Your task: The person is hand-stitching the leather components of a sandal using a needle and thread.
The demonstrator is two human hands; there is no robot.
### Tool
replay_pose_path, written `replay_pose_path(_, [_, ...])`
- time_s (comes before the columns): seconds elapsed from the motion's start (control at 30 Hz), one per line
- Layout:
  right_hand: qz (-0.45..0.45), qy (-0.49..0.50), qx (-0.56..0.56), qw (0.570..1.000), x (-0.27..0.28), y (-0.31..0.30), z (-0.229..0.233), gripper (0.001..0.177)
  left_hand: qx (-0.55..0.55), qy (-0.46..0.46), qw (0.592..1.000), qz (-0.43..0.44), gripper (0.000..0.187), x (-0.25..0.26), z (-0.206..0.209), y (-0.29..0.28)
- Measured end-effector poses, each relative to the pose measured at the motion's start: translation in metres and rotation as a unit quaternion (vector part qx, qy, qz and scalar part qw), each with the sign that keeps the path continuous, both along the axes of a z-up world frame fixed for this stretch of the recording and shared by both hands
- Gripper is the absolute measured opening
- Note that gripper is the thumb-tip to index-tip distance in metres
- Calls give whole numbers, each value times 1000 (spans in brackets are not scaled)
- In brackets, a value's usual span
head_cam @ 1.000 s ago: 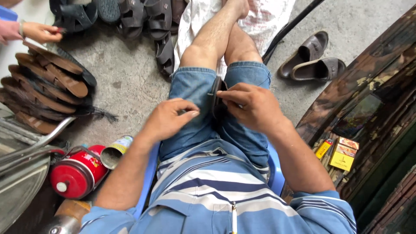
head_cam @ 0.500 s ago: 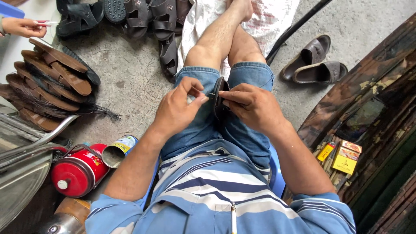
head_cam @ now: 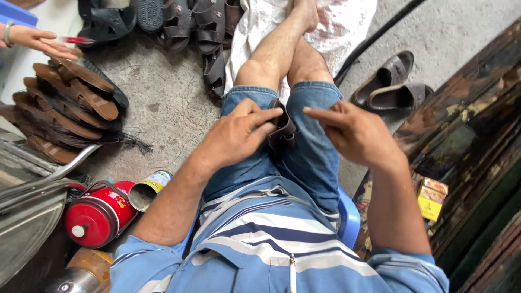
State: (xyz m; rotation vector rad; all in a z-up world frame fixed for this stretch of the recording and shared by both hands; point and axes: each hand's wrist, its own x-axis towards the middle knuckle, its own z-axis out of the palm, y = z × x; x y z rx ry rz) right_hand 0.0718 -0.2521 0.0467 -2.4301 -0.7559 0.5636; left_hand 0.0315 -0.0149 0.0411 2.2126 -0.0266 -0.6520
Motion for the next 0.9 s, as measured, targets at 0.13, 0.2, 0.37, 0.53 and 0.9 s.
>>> replay_pose_path(0.13, [-49,49,42,997,-9,3,-6,38,26,-96,995,-3,30,-6,-20,-5])
replay_pose_path(0.2, [-55,59,74,994,-7,8,-6,36,35,-129,991,3,29,-4,-27,-7])
replay_pose_path(0.37, [-14,72,145,987,-5,10,-13,42,-22,-166,983,71,10,-10,-37,-9])
replay_pose_path(0.53, [-101,135,182,969,-7,19,-48,62,-111,-251,953,125,10,-15,-52,-16])
replay_pose_path(0.9, [-243,166,286,912,-22,42,-64,31,-240,-234,923,191,11,-17,-72,-24])
